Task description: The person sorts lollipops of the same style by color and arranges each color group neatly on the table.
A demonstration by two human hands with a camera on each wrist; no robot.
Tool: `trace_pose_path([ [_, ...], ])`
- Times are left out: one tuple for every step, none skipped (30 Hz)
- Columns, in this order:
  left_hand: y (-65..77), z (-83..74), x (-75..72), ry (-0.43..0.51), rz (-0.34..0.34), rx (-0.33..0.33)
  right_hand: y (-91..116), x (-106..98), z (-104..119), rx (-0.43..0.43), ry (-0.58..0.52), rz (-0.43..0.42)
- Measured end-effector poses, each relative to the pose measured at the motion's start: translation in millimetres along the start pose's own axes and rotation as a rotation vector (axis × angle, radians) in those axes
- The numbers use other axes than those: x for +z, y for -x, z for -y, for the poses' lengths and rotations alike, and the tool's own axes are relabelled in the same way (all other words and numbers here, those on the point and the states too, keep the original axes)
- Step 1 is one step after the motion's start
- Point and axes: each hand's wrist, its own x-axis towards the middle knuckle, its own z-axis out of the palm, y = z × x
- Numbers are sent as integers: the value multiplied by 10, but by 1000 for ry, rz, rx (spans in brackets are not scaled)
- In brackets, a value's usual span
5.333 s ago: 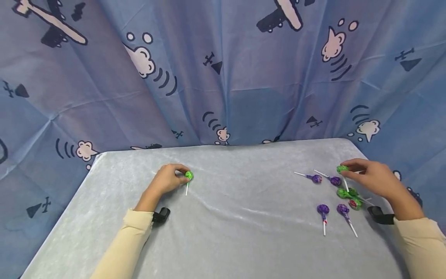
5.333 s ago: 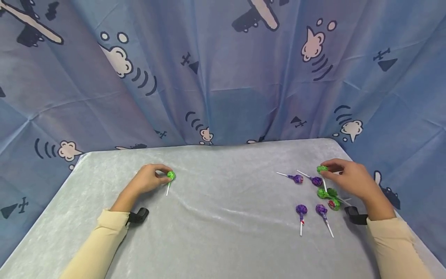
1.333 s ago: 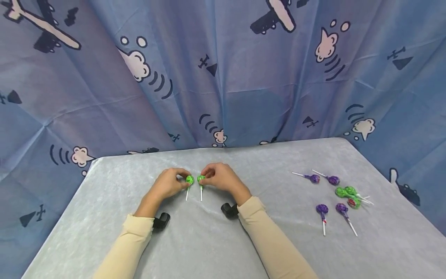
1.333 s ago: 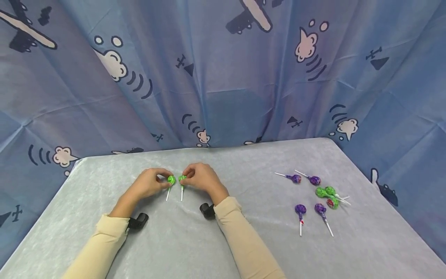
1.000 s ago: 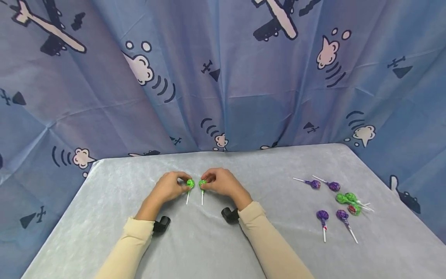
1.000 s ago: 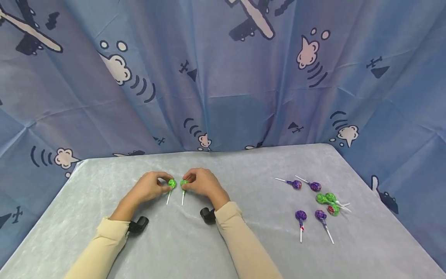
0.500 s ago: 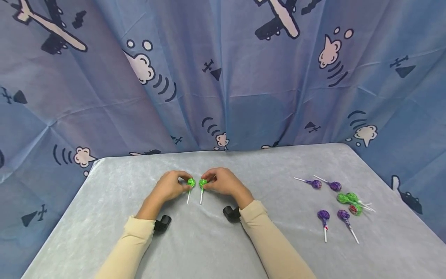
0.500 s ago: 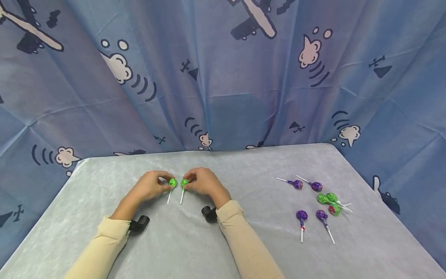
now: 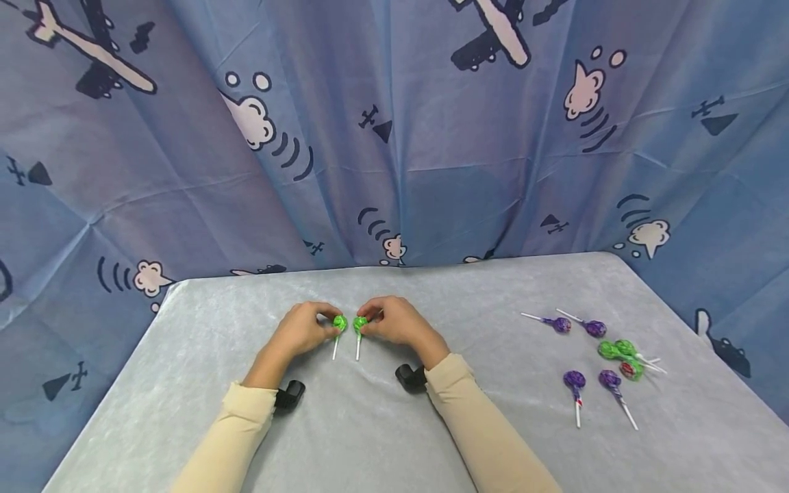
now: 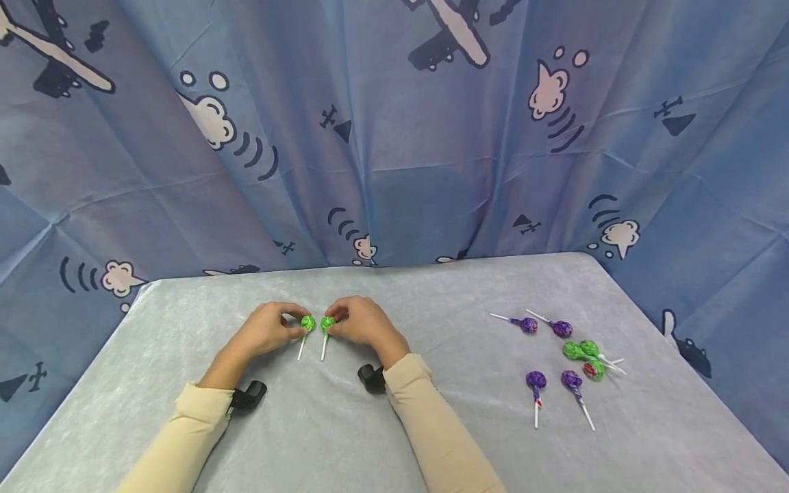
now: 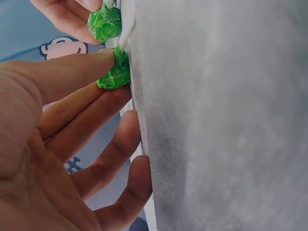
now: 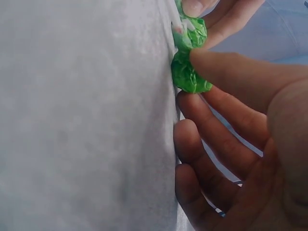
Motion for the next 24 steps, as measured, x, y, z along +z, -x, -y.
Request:
trace_pose_path([
  [0,-2,-3,-1,0,0,-1,0,1,-2,2,-1],
  [-1,-2,-5,-1,-2,0,-2,0,3,-5,4,-3],
  [0,-5,-9,-1,-2,0,-3,-1,5,-8,6,-6],
  [2,-9,-12,1,-4,1,-3,-1,5,-9,8,-8],
  [3,-8,-12,3,-5,2,-5,-1,5,-10,8,-10],
  [5,-6,-11,4,-4,5,-4,-2,4,-10,3,-12],
  [8,-5,-10,5,-2,6,-5,-2,1,-10,2,-10],
  [11,-2,-7,8,3,6,-3,1,-2,-8,-4,-8],
  [15,-2,-6,11,7,2,-2,3,-6,-6,-11,-4],
  [16,-2,0,12,12,-2,1,-1,-12,-5,-16,1],
  [16,0,4,11,15,-4,5,-7,-15,-6,-23,4],
  [17,-1,5,8,17,-4,9,-16,-19,-7,-27,8],
  [17,-4,5,7,18,-6,17,-29,-21,-6,-34,11],
  [16,-7,4,5,19,-6,26,-49,-20,-4,-41,11],
  [13,-10,4,4,16,-9,37,-75,-18,-5,-43,9],
  [10,-12,0,1,15,-10,50,-103,-12,-7,-46,3],
  [9,-14,-5,-3,13,-8,67,-134,-7,-8,-45,-1],
  [7,-16,-8,-3,11,-9,89,-169,0,-7,-42,-5],
  [7,-19,-9,-1,11,-9,116,-207,6,-4,-36,-9],
  [11,-21,-8,1,11,-9,143,-245,9,-4,-26,-13],
  [13,-20,-6,6,11,-12,173,-283,13,-1,-16,-15],
  [20,-18,-3,8,10,-13,205,-324,17,-1,-5,-15],
  [27,-12,1,8,10,-10,239,-364,19,-3,9,-14],
  [34,-4,6,9,11,-9,276,-409,18,-4,20,-15],
])
